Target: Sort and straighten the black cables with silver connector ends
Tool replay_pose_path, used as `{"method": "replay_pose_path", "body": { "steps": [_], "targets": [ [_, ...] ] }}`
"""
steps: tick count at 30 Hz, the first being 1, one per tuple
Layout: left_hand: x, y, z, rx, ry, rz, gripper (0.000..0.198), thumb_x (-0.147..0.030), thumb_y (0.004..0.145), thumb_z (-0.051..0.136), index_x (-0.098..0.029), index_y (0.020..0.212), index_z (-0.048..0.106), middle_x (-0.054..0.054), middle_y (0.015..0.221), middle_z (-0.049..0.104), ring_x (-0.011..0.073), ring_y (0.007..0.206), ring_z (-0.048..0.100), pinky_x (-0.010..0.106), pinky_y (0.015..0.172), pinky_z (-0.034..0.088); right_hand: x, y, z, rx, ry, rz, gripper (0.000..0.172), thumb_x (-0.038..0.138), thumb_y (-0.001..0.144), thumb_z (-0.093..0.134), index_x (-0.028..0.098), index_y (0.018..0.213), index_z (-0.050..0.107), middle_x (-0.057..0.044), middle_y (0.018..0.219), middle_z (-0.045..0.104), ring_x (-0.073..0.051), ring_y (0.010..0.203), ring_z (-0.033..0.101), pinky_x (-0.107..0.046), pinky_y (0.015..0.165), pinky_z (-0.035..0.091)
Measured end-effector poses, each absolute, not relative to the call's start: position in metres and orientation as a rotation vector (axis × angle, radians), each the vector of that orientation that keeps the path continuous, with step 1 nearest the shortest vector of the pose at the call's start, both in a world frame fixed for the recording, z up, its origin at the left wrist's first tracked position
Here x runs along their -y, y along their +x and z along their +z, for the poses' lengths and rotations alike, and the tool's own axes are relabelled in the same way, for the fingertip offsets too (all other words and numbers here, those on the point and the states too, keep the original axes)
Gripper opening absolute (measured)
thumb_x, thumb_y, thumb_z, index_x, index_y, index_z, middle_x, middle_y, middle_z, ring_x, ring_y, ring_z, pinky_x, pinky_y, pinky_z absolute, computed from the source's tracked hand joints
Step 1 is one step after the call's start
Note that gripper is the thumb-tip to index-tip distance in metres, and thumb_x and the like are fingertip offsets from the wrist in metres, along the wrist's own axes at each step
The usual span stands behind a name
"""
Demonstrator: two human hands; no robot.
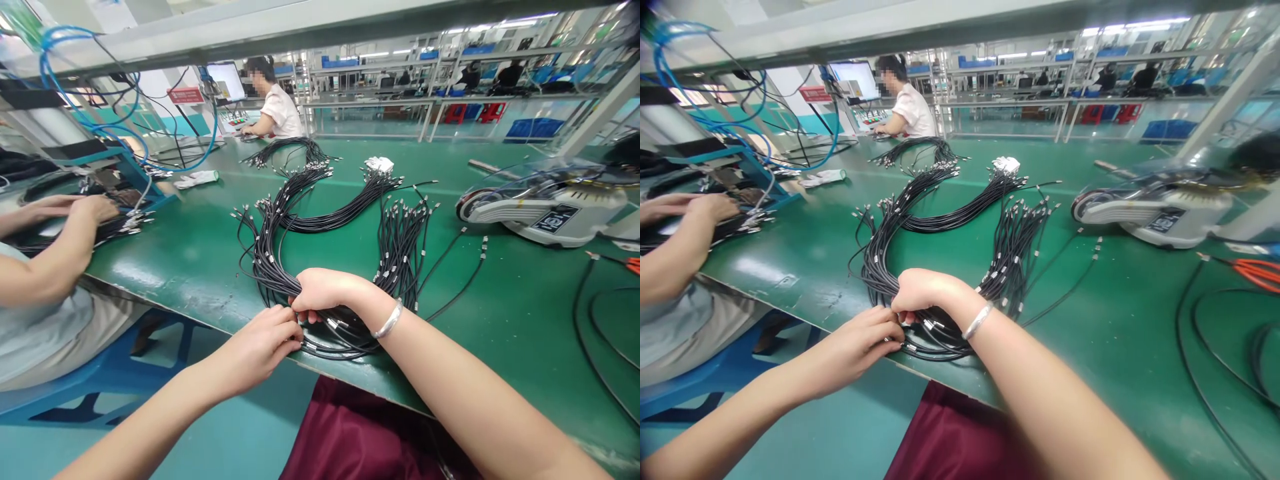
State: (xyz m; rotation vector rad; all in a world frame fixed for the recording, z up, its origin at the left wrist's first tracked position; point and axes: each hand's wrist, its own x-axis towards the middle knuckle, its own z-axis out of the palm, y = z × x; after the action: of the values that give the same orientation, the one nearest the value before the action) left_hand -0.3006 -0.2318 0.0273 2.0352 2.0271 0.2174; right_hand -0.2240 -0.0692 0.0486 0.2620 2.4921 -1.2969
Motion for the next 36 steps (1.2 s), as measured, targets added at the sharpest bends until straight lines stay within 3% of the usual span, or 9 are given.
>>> {"method": "replay_pose_path", "body": {
  "steps": [7,11,17,24,28,36],
  "targets": [
    [0.226,-0.306,0.034,-1.956,1.969,0.189,0.021,-0.026,0.088,0.038,-0.019,0.081,0.057,0.000,0.096,0.055,0.0090,0.090,0.045,0.022,0.081,0.036,0.065,-0.223,0.048,-2.473,0.224,-1.331,0.011,0.018,0.064,0.050,0.012,0.068,0.058,-0.004,0.064,0.065,-0.011,0.052,0.059,-0.019,0.049,0.042],
    [0.227,-0.310,0.036,-2.006,1.956,0.138,0.027,-0.028,0.090,0.030,-0.019,0.081,0.054,0.000,0.086,0.054,0.0093,0.084,0.043,0.024,0.081,0.034,0.062,-0.222,0.051,-2.460,0.220,-1.365,0.014,0.019,0.061,0.051,0.013,0.072,0.058,-0.001,0.061,0.063,-0.012,0.053,0.058,-0.019,0.047,0.042],
    [0.231,-0.316,0.035,-1.941,2.049,0.379,0.026,-0.023,0.090,0.031,-0.021,0.088,0.057,0.000,0.088,0.056,0.0068,0.088,0.045,0.023,0.089,0.034,0.056,-0.221,0.049,-2.433,0.113,-1.343,0.017,0.024,0.058,0.060,0.013,0.071,0.057,0.000,0.060,0.061,-0.013,0.056,0.059,-0.018,0.049,0.042],
    [0.228,-0.328,0.036,-2.035,2.058,0.563,0.025,-0.024,0.089,0.035,-0.021,0.089,0.060,0.000,0.091,0.059,0.0060,0.088,0.048,0.020,0.085,0.038,0.053,-0.220,0.047,-2.396,0.010,-1.368,0.026,0.032,0.061,0.067,0.013,0.078,0.062,0.000,0.070,0.064,-0.010,0.056,0.059,-0.018,0.054,0.042],
    [0.229,-0.333,0.033,-2.000,2.123,0.527,0.021,-0.026,0.088,0.040,-0.024,0.095,0.060,-0.002,0.094,0.060,0.0050,0.093,0.049,0.019,0.088,0.037,0.056,-0.220,0.047,-2.374,0.019,-1.385,0.025,0.028,0.062,0.066,0.013,0.081,0.061,-0.001,0.073,0.065,-0.010,0.056,0.059,-0.018,0.053,0.043],
    [0.236,-0.416,0.016,-2.380,2.397,0.281,0.023,-0.026,0.087,0.041,-0.020,0.090,0.063,0.001,0.090,0.064,0.0087,0.089,0.051,0.026,0.087,0.036,0.057,-0.215,0.054,-2.355,0.163,-1.280,0.043,0.025,0.059,0.067,0.017,0.099,0.053,0.004,0.058,0.061,-0.012,0.056,0.058,-0.017,0.049,0.042]
  ]
}}
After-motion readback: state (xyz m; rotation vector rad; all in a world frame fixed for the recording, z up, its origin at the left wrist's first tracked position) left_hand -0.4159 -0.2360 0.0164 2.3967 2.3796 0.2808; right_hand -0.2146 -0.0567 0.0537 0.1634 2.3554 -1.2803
